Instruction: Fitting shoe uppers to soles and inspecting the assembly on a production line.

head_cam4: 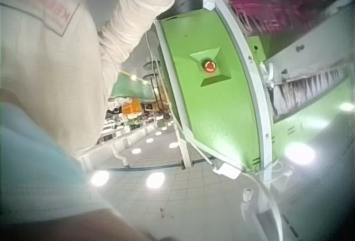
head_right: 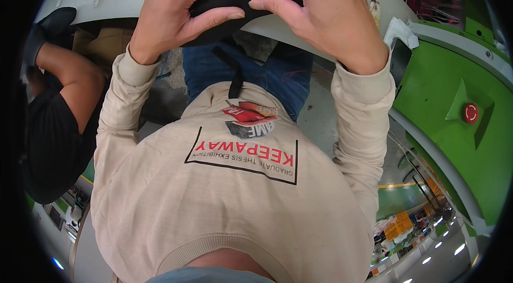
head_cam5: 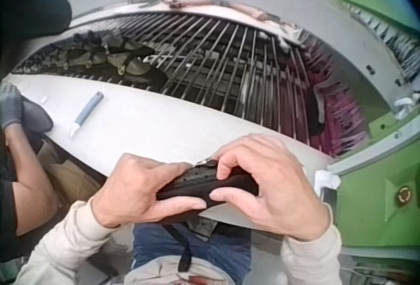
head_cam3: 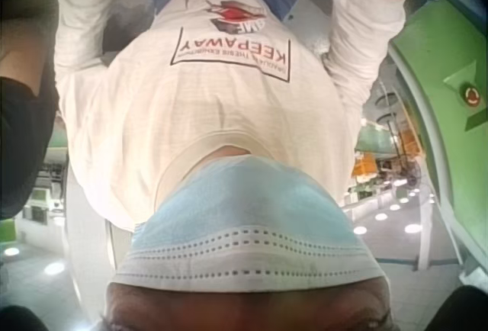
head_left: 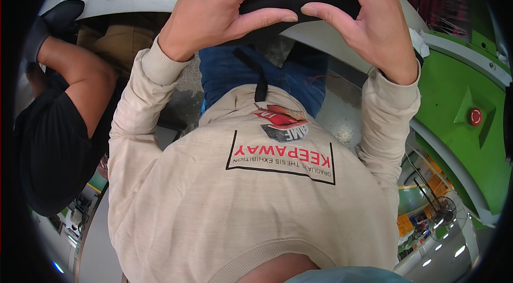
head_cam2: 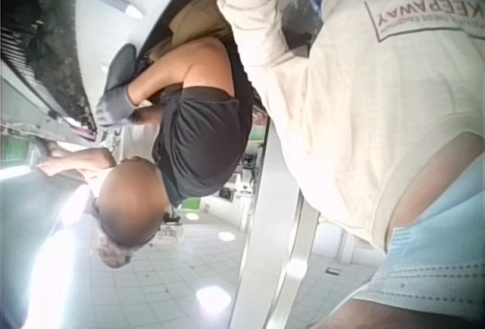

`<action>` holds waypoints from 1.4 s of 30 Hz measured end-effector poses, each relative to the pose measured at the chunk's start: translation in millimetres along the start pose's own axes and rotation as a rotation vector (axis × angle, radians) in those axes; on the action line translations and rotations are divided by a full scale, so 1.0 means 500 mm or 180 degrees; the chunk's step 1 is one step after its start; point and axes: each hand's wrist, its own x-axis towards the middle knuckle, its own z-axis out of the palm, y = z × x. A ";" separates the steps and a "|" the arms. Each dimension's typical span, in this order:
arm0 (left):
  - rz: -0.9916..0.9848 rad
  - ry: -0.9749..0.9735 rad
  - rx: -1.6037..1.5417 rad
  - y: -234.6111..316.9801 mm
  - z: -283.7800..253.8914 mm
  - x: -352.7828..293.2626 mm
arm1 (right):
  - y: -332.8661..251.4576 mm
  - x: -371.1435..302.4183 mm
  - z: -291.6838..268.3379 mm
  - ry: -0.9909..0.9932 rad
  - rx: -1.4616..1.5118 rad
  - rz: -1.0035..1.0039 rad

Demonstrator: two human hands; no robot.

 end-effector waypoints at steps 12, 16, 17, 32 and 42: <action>0.0148 -0.0014 0.0325 0.037 -0.016 0.021 | 0.021 0.026 -0.021 -0.0288 0.0524 0.0184; 0.0262 -0.0020 0.0515 0.046 -0.019 0.025 | 0.023 0.032 -0.028 -0.0462 0.0717 0.0507; 0.0256 -0.0019 0.0531 0.047 -0.019 0.024 | 0.023 0.033 -0.029 -0.0521 0.0723 0.0535; 0.0219 -0.0013 0.0382 0.006 -0.038 -0.011 | 0.106 -0.043 0.038 0.0221 0.1815 0.0597; 0.0073 -0.0109 0.0382 0.021 -0.036 -0.024 | 0.110 -0.052 0.025 0.0062 0.2230 0.0904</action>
